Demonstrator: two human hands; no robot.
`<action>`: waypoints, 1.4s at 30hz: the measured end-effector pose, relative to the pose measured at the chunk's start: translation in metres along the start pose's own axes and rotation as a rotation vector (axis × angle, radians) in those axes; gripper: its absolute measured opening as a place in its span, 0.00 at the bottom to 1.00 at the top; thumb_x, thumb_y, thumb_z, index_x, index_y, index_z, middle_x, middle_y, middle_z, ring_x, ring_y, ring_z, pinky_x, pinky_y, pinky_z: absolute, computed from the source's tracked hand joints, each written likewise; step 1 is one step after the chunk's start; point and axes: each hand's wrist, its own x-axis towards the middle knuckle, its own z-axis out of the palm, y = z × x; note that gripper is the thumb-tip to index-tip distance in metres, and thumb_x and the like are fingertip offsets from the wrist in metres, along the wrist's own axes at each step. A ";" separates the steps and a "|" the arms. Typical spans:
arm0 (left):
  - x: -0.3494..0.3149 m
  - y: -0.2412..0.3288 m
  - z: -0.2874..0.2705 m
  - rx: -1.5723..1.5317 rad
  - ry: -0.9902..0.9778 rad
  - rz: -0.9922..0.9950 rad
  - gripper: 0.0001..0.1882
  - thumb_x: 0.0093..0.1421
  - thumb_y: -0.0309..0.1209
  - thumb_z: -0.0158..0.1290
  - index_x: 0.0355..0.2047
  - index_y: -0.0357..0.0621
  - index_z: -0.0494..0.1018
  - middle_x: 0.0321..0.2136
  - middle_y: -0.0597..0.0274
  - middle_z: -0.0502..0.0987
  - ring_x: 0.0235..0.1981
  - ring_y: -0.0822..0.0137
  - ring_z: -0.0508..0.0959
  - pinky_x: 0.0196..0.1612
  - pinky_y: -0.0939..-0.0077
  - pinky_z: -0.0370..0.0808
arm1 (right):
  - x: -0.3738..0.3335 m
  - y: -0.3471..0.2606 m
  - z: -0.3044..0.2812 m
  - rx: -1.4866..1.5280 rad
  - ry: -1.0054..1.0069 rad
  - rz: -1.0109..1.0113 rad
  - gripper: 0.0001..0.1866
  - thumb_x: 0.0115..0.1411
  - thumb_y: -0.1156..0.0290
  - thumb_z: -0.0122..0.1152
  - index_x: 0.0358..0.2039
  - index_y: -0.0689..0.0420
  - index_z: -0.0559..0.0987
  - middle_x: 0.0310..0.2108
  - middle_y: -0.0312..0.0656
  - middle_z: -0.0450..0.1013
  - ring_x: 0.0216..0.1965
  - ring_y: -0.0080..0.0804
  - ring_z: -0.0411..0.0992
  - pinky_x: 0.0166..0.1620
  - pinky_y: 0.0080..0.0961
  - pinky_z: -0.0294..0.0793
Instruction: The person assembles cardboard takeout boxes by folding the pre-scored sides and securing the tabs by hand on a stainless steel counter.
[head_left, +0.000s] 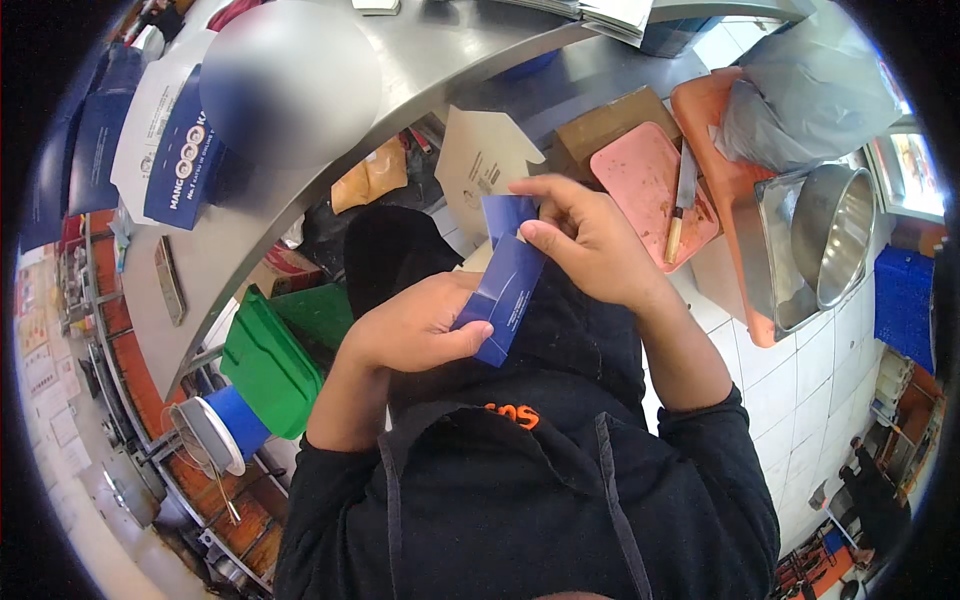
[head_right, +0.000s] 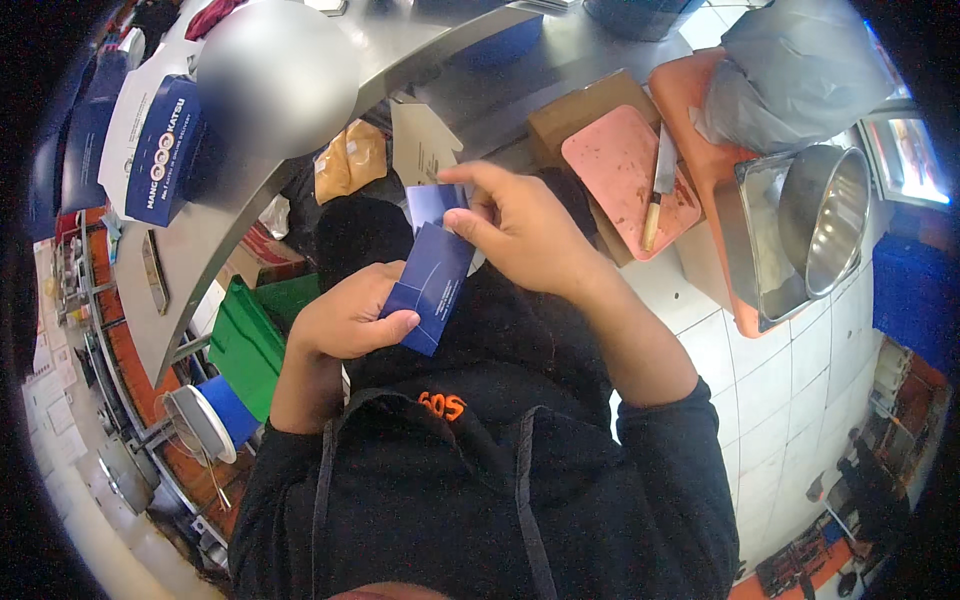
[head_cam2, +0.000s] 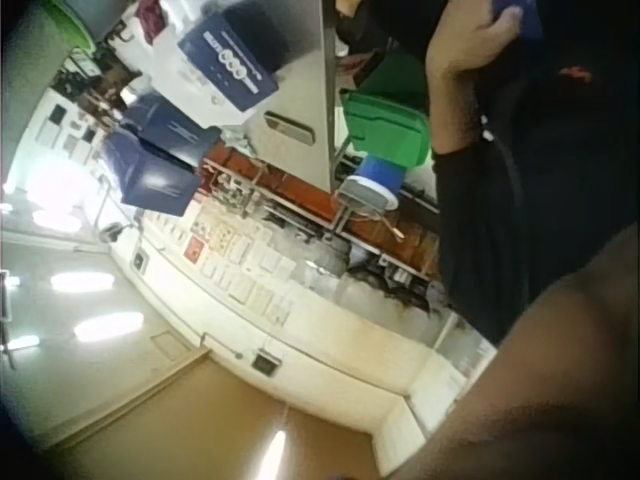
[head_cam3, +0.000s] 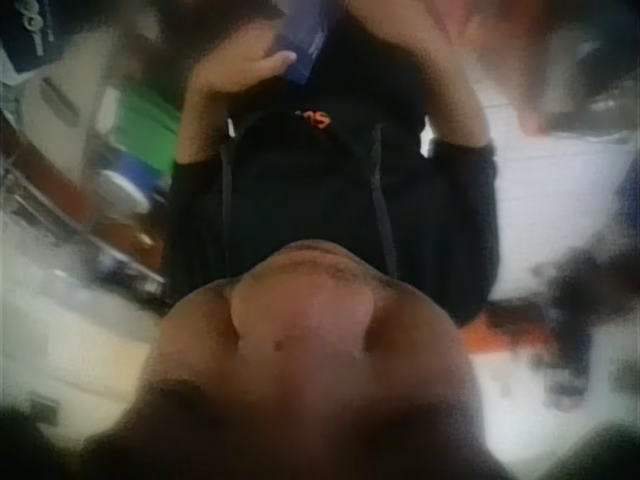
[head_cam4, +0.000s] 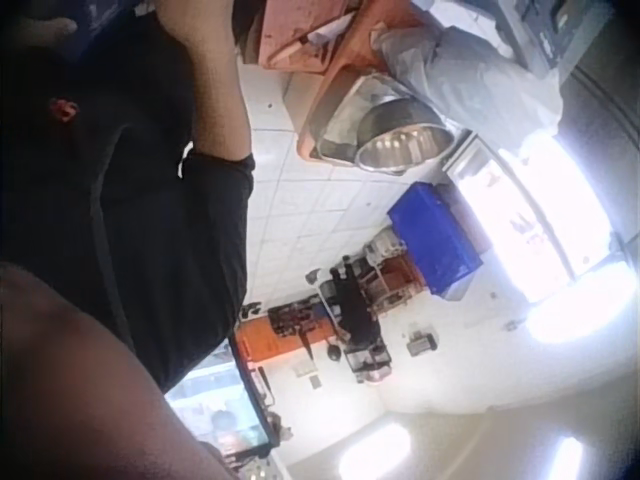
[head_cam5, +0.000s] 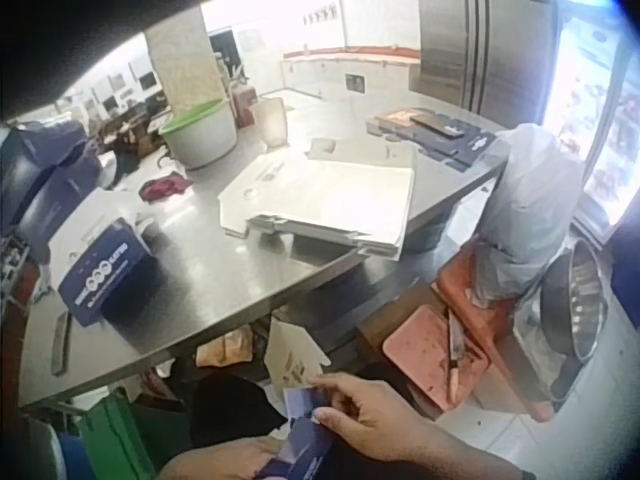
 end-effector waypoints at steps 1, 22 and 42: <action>-0.001 0.000 0.000 0.015 0.021 0.010 0.14 0.61 0.37 0.48 0.33 0.36 0.72 0.29 0.49 0.76 0.30 0.50 0.76 0.39 0.60 0.74 | 0.001 0.009 0.003 0.046 0.083 -0.026 0.16 0.67 0.72 0.59 0.54 0.59 0.74 0.30 0.31 0.71 0.31 0.20 0.68 0.36 0.22 0.70; 0.011 -0.015 0.020 0.525 0.877 0.419 0.15 0.49 0.30 0.64 0.16 0.46 0.68 0.19 0.61 0.71 0.24 0.61 0.72 0.35 0.66 0.64 | -0.029 0.023 0.036 0.192 0.171 -0.110 0.25 0.60 0.63 0.67 0.56 0.56 0.75 0.46 0.42 0.66 0.46 0.30 0.65 0.51 0.26 0.66; -0.130 0.005 -0.186 1.196 1.819 -0.050 0.24 0.55 0.36 0.67 0.48 0.39 0.73 0.53 0.49 0.70 0.56 0.48 0.70 0.56 0.50 0.69 | -0.092 0.091 -0.021 0.041 0.479 0.072 0.29 0.63 0.80 0.55 0.64 0.56 0.62 0.67 0.53 0.58 0.62 0.43 0.68 0.57 0.33 0.70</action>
